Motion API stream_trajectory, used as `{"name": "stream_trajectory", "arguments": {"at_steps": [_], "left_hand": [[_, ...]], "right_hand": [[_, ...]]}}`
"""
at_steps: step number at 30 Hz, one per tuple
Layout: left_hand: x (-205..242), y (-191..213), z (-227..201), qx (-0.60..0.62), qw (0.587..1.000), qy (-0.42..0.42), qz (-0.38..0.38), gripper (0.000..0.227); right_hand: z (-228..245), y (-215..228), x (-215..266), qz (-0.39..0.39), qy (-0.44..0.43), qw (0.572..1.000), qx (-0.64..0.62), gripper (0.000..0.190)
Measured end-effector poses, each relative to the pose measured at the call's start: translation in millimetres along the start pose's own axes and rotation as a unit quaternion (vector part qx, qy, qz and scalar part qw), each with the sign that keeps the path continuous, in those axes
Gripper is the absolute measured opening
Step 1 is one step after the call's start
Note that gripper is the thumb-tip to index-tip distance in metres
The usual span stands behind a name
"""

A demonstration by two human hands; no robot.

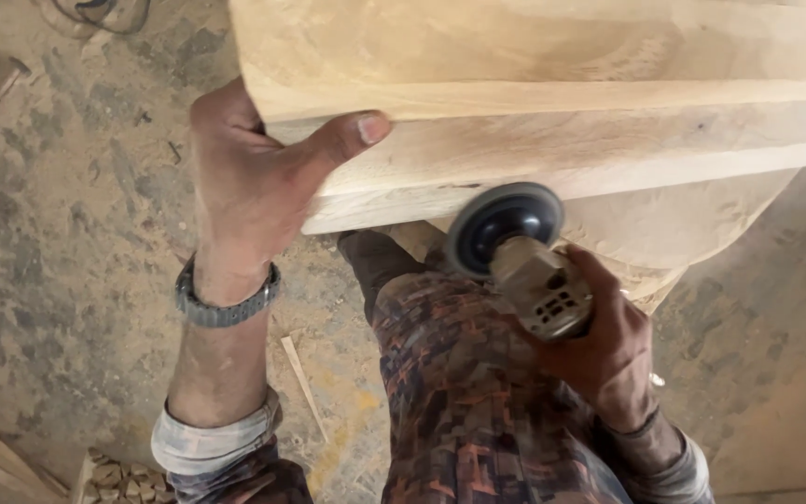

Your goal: The person uses an angle grinder with a sanding disc to smooth the edges and surfaces of a large wooden board. They reposition the board several times to access different sides and continue sanding along the edges and flat surfaces.

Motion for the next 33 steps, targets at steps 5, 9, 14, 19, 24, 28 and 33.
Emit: {"name": "stream_trajectory", "arguments": {"at_steps": [5, 9, 14, 19, 24, 28, 33], "left_hand": [[-1, 0, -5, 0.003, 1.000, -0.014, 0.010, 0.031], [-2, -1, -4, 0.000, 1.000, -0.002, 0.013, 0.035], [-2, -2, -7, 0.001, 1.000, -0.016, 0.023, 0.036], [-3, -2, -6, -0.005, 1.000, -0.008, 0.016, 0.037], [-2, -2, -3, 0.007, 1.000, -0.009, 0.016, 0.039], [-2, -1, -4, 0.008, 1.000, -0.013, 0.010, 0.040], [-2, 0, -5, -0.013, 0.999, -0.032, 0.019, 0.042]], "right_hand": [[19, 12, -8, -0.017, -0.025, 1.000, -0.007, 0.090], [23, 1, -8, 0.005, 0.004, 1.000, 0.006, 0.089], [50, -8, -21, 0.044, 0.034, 0.998, -0.009, 0.091], [67, -15, -30, 0.094, 0.016, 0.995, -0.006, 0.094], [60, -14, -23, 0.089, 0.014, 0.996, -0.021, 0.091], [47, -11, -16, 0.092, -0.016, 0.996, -0.014, 0.096], [40, -7, -12, 0.083, -0.050, 0.995, -0.013, 0.097]]}}
Point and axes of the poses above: each hand's wrist, its own x-axis away from the middle knuckle, its own y-axis out of the back of the hand, z = x × y, the point moved 9 cm from there along -x, towards the middle knuckle, and after that the axes turned 9 degrees about -y, right-handed, at the moved point
